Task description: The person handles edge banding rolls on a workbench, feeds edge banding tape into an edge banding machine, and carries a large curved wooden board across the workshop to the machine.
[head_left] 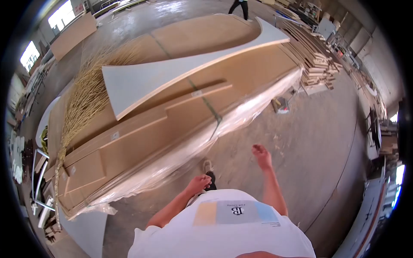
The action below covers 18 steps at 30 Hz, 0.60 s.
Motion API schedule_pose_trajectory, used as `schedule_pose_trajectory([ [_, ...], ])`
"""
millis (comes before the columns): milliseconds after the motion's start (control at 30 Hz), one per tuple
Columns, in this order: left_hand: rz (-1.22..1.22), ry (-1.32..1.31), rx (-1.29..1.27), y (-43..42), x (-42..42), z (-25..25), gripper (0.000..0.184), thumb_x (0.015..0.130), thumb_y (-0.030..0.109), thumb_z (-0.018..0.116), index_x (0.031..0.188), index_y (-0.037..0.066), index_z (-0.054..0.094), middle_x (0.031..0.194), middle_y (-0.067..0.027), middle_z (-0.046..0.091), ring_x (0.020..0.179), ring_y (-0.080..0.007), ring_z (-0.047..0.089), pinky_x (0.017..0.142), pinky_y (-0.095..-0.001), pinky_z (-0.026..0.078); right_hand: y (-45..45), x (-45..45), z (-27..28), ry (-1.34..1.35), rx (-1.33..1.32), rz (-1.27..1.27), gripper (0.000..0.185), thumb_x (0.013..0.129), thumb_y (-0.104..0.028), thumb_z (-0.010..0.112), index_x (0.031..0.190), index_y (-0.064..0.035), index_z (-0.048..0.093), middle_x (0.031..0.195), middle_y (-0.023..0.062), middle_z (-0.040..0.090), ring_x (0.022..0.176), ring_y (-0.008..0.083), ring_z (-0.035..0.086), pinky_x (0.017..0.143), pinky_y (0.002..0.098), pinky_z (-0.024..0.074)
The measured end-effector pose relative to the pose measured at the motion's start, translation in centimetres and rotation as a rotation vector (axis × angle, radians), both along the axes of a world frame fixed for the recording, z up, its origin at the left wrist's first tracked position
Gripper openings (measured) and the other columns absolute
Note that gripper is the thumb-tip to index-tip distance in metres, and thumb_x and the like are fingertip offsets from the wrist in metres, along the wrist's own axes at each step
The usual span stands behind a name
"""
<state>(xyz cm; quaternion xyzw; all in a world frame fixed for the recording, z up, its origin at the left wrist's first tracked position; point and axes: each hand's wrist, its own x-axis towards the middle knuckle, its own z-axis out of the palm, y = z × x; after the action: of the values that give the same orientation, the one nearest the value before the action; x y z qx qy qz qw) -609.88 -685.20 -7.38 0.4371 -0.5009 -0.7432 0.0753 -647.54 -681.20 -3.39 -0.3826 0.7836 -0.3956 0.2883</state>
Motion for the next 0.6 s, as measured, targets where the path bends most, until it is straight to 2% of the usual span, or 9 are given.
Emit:
schedule_pose_trajectory([
  [67,-0.115,-0.136,-0.152,-5.5,-4.6,0.3,0.03,0.1,0.025,0.06,0.116,0.001,0.065,0.095,-0.0027,0.071,0.077,-0.0116,0.065,0.071,-0.0281,0.052,-8.6,-2.9,1.8,0.179,0.011,0.146,0.035,0.089,-0.033,0.075,0.114,-0.0087,0.072,0.112,0.0071,0.073,0.109,0.0201,0.066,0.099,0.0337,0.0489],
  [133,-0.055,0.008,-0.135,-8.6,-7.8,3.6,0.031,0.1,0.025,0.059,0.116,0.0,0.065,0.094,-0.0025,0.071,0.079,-0.0109,0.064,0.074,-0.0283,0.052,-12.6,-2.8,5.7,0.312,0.019,0.315,0.036,0.086,-0.032,0.077,0.116,-0.0114,0.072,0.118,0.0098,0.071,0.115,0.0255,0.065,0.103,0.0371,0.0475],
  [167,-0.023,0.083,-0.172,-11.7,-9.8,5.5,0.031,0.1,0.025,0.059,0.117,-0.001,0.065,0.093,-0.0024,0.071,0.08,-0.0106,0.064,0.075,-0.0284,0.052,-15.8,-4.0,7.1,0.342,-0.012,0.372,0.038,0.084,-0.031,0.078,0.117,-0.0121,0.071,0.121,0.0119,0.069,0.12,0.0311,0.061,0.104,0.0408,0.0474],
  [267,0.059,0.164,-0.156,-17.4,-14.2,9.6,0.032,0.101,0.025,0.058,0.118,-0.002,0.065,0.092,-0.0025,0.07,0.084,-0.01,0.062,0.08,-0.0283,0.051,-25.4,-8.5,9.5,0.423,-0.175,0.386,0.037,0.083,-0.033,0.078,0.114,-0.0127,0.073,0.118,0.0129,0.07,0.117,0.0337,0.061,0.101,0.0431,0.0485],
  [333,0.081,0.18,-0.118,-20.4,-16.6,11.2,0.033,0.103,0.027,0.059,0.121,0.0,0.064,0.097,-0.0021,0.069,0.092,-0.0106,0.062,0.084,-0.0284,0.051,-32.5,-11.9,10.5,0.459,-0.232,0.427,0.039,0.082,-0.033,0.079,0.115,-0.0122,0.072,0.118,0.0132,0.07,0.116,0.0345,0.061,0.101,0.0441,0.0486],
  [400,0.097,0.089,-0.142,-22.9,-18.7,12.2,0.033,0.103,0.027,0.06,0.122,0.001,0.063,0.099,-0.0023,0.069,0.095,-0.0106,0.061,0.086,-0.0293,0.051,-39.7,-14.9,10.8,0.469,-0.282,0.467,0.039,0.082,-0.033,0.079,0.114,-0.0119,0.072,0.117,0.0127,0.07,0.115,0.035,0.062,0.101,0.0444,0.0486],
  [500,0.279,0.044,-0.081,-25.1,-22.5,9.9,0.033,0.103,0.026,0.059,0.124,0.002,0.062,0.101,-0.0032,0.069,0.096,-0.0111,0.062,0.087,-0.0301,0.051,-53.6,-21.0,7.8,0.646,-0.104,0.48,0.058,0.082,-0.037,0.08,0.132,-0.0125,0.061,0.134,0.0136,0.06,0.126,0.0336,0.055,0.106,0.0452,0.0455],
  [567,0.451,0.008,-0.06,-25.0,-25.7,10.4,0.032,0.103,0.026,0.059,0.124,0.002,0.062,0.102,-0.0037,0.069,0.096,-0.0113,0.063,0.087,-0.0308,0.051,-63.5,-24.6,5.7,0.661,-0.318,0.664,0.074,0.078,-0.04,0.082,0.141,-0.0116,0.053,0.144,0.0148,0.053,0.135,0.0333,0.048,0.113,0.0457,0.0404],
  [600,0.551,-0.014,-0.062,-25.2,-27.3,10.9,0.032,0.104,0.026,0.058,0.124,0.002,0.062,0.103,-0.004,0.069,0.096,-0.0115,0.063,0.088,-0.0311,0.052,-67.2,-25.4,5.8,0.755,-0.298,0.745,0.08,0.077,-0.041,0.083,0.143,-0.0111,0.051,0.146,0.0146,0.052,0.138,0.0328,0.045,0.115,0.0454,0.0381],
])
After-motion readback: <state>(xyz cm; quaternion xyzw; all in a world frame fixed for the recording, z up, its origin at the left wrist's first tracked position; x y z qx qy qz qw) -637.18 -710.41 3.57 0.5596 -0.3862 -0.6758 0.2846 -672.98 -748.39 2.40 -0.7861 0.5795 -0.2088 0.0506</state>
